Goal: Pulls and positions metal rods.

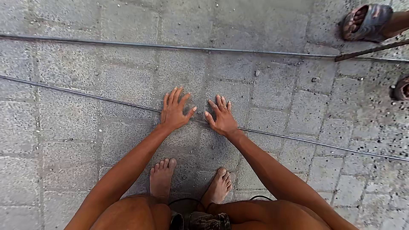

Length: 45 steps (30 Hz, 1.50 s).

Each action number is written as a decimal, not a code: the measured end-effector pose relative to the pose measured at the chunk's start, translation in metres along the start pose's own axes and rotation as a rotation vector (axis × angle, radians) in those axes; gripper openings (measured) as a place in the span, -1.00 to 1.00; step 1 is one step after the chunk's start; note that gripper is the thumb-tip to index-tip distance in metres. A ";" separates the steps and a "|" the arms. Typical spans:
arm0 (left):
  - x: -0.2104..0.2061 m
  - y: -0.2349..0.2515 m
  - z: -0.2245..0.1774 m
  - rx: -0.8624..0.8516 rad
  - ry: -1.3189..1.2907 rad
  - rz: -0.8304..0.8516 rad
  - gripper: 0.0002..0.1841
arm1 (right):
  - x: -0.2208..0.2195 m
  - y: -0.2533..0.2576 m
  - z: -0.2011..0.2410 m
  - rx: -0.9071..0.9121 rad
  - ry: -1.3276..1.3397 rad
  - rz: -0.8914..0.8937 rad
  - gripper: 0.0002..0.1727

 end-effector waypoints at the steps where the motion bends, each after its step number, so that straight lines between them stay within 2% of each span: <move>1: 0.000 0.002 0.000 0.021 0.012 0.019 -0.20 | -0.001 0.000 0.000 0.005 -0.003 -0.012 -0.11; 10: 0.001 0.017 -0.006 0.138 0.048 0.137 -0.20 | 0.007 0.019 -0.008 0.024 0.044 -0.034 -0.08; 19: 0.002 0.014 -0.007 0.126 0.039 0.161 -0.19 | 0.007 0.015 -0.007 0.014 0.051 -0.011 -0.06; 21: 0.007 0.011 -0.009 0.090 -0.002 0.114 -0.30 | 0.012 0.016 -0.006 0.005 0.072 0.011 -0.08; 23: 0.010 0.005 -0.010 -0.013 -0.043 -0.058 -0.48 | 0.021 0.015 -0.004 -0.012 0.106 0.007 -0.10; 25: 0.012 0.003 -0.010 -0.070 -0.072 -0.110 -0.40 | 0.036 0.013 -0.004 -0.045 0.139 -0.024 -0.17; 28: 0.023 0.002 -0.015 -0.069 -0.086 -0.028 -0.34 | 0.061 -0.004 -0.007 -0.179 0.166 0.010 -0.29; 31: 0.026 -0.006 -0.017 -0.109 -0.130 -0.057 -0.36 | 0.071 -0.041 -0.040 -0.374 0.113 0.151 -0.14; 34: 0.021 -0.030 -0.018 -0.167 -0.165 -0.072 -0.40 | 0.066 -0.091 -0.077 -0.559 0.026 0.154 -0.08; 36: 0.014 -0.044 -0.014 -0.220 -0.164 -0.091 -0.41 | 0.061 -0.104 -0.091 -0.675 -0.013 0.181 -0.03; 40: 0.009 -0.060 -0.009 -0.227 -0.150 0.002 -0.41 | 0.027 -0.138 -0.081 -0.590 0.045 0.018 -0.16; 43: 0.011 -0.038 -0.011 -0.190 -0.119 0.037 -0.39 | 0.031 -0.118 -0.083 -0.515 0.051 -0.050 -0.25; 44: 0.016 -0.043 -0.014 -0.137 -0.091 0.134 -0.37 | 0.028 -0.124 -0.081 -0.550 0.059 -0.017 -0.23; 45: 0.030 -0.041 -0.022 -0.053 -0.055 0.363 -0.35 | 0.028 -0.126 -0.081 -0.580 0.059 0.008 -0.19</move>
Point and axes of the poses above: each hand's wrist, its own y-axis towards the middle knuckle, its own x-axis out of the back of the hand, z = x × y, the point moved 3 cm from there along y, towards the middle knuckle, and after that the axes turned 3 degrees about -y, right-handed, at the moved point
